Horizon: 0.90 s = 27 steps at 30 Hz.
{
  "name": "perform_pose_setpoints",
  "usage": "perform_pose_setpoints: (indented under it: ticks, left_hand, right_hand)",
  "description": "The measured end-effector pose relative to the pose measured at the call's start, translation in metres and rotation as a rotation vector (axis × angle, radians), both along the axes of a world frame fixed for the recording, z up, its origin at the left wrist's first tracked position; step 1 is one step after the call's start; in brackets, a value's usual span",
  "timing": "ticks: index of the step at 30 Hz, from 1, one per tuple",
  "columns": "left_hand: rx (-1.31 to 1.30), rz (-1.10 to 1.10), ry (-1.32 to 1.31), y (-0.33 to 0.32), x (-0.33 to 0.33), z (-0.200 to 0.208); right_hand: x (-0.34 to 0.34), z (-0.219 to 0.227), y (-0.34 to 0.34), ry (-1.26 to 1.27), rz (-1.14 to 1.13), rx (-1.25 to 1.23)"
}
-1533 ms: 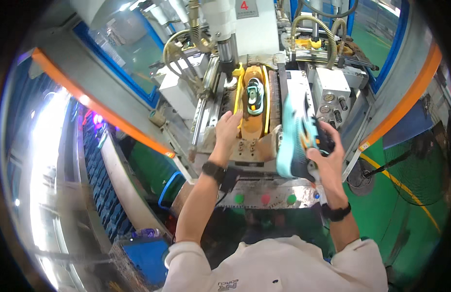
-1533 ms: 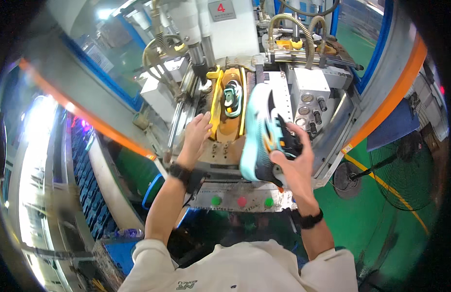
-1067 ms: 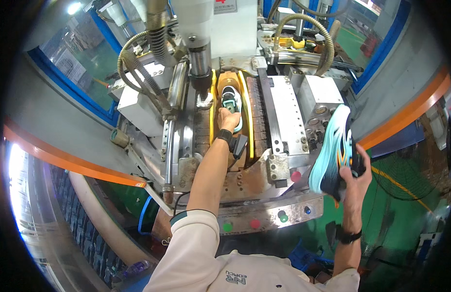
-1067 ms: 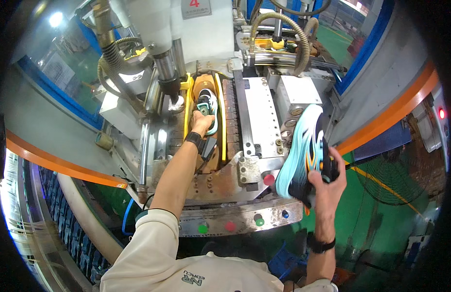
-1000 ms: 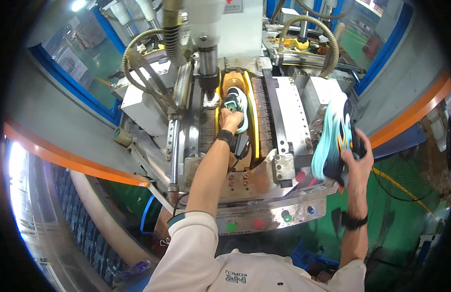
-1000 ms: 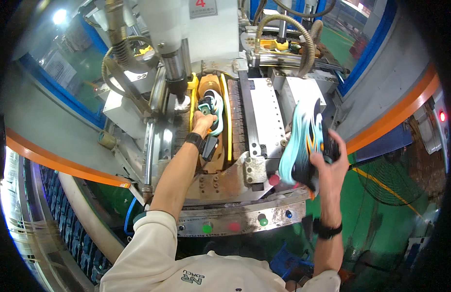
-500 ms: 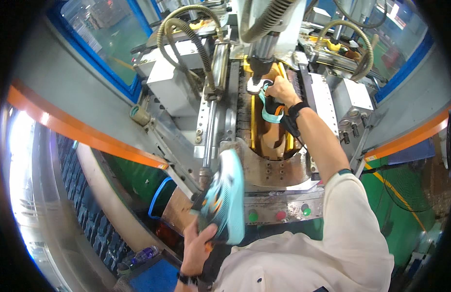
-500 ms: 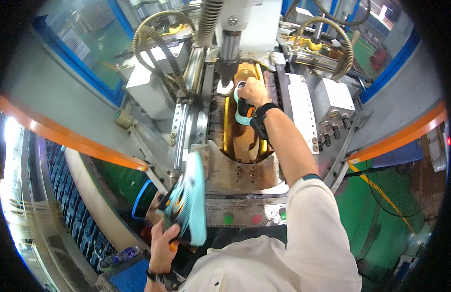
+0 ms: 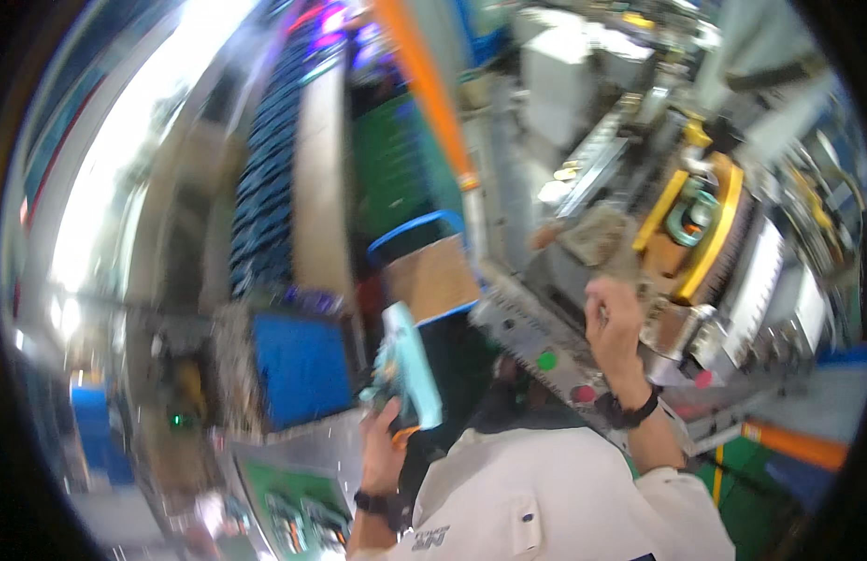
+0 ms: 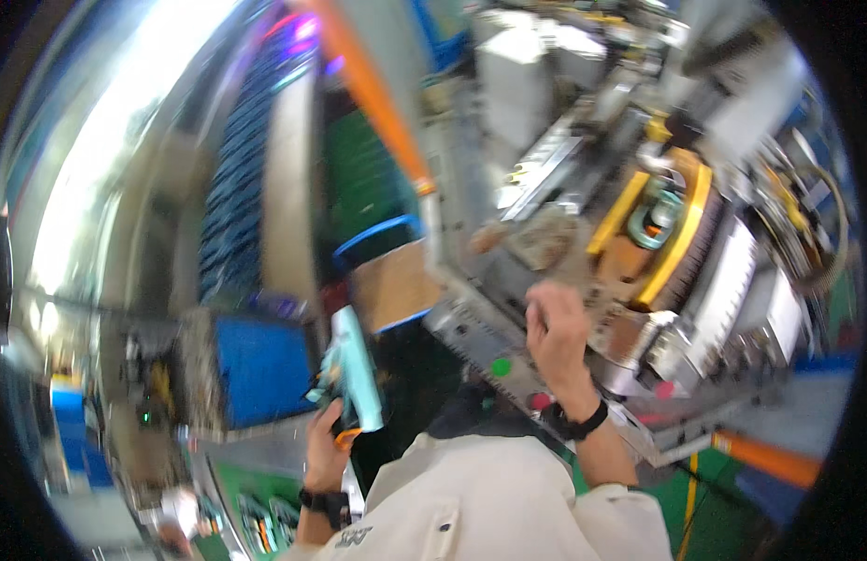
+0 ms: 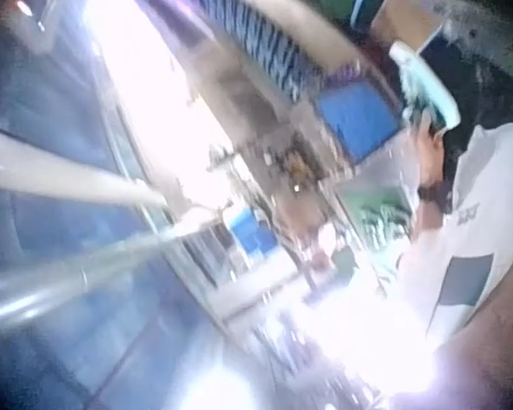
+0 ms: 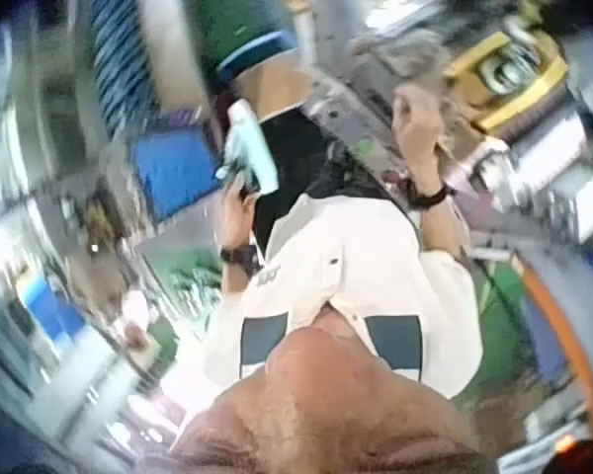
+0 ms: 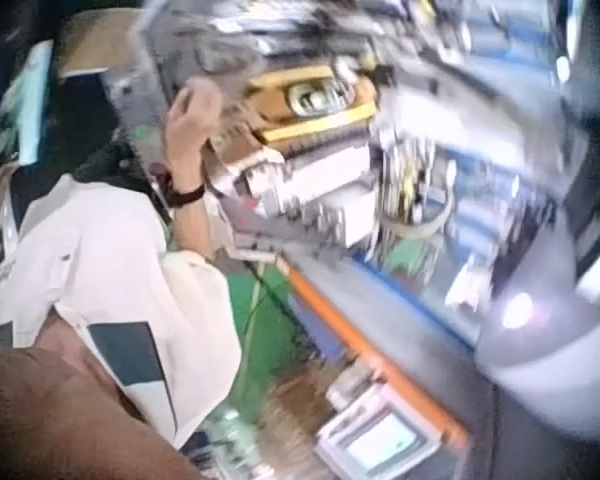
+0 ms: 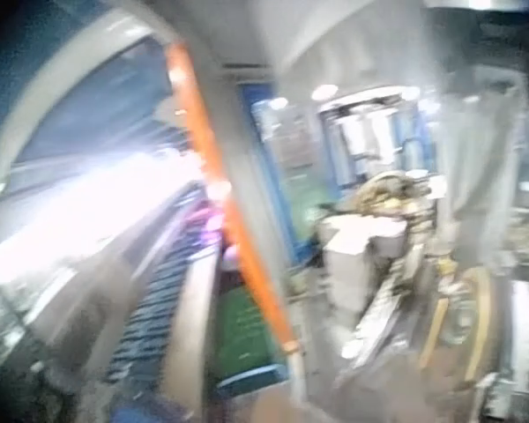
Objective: Load shoe components into a lasting machine and place finished sections back on the assembly line.
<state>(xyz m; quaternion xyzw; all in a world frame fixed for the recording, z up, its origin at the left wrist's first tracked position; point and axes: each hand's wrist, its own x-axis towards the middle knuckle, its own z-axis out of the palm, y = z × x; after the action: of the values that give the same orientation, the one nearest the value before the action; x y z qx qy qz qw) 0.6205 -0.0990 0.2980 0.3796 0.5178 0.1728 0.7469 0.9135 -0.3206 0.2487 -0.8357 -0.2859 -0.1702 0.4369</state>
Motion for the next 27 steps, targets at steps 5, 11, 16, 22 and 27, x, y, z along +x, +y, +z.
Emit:
perform_pose_setpoints:
  ticks: [5,11,16,22,27]
  left_hand:
    - [-0.081,-0.008,0.004,-0.031,-0.046,-0.026]
    - [-0.184,0.293,-0.008,-0.059,-0.140,-0.049]
    - [-0.166,0.608,-0.040,-0.041,-0.220,-0.091]
    - [-0.094,0.888,0.038,0.023,-0.360,-0.161]
    - [0.014,1.081,0.148,0.089,-0.457,-0.197]
  right_hand:
    - [-0.048,-0.159,0.034,0.130,0.310,-0.259]
    - [-0.045,-0.190,0.034,0.181,0.357,-0.423]
    - [-0.030,-0.209,0.032,0.185,0.320,-0.423]
    - [-0.051,-0.120,0.175,0.121,0.569,-0.077]
    - [-0.155,0.023,0.352,0.033,0.739,-0.135]
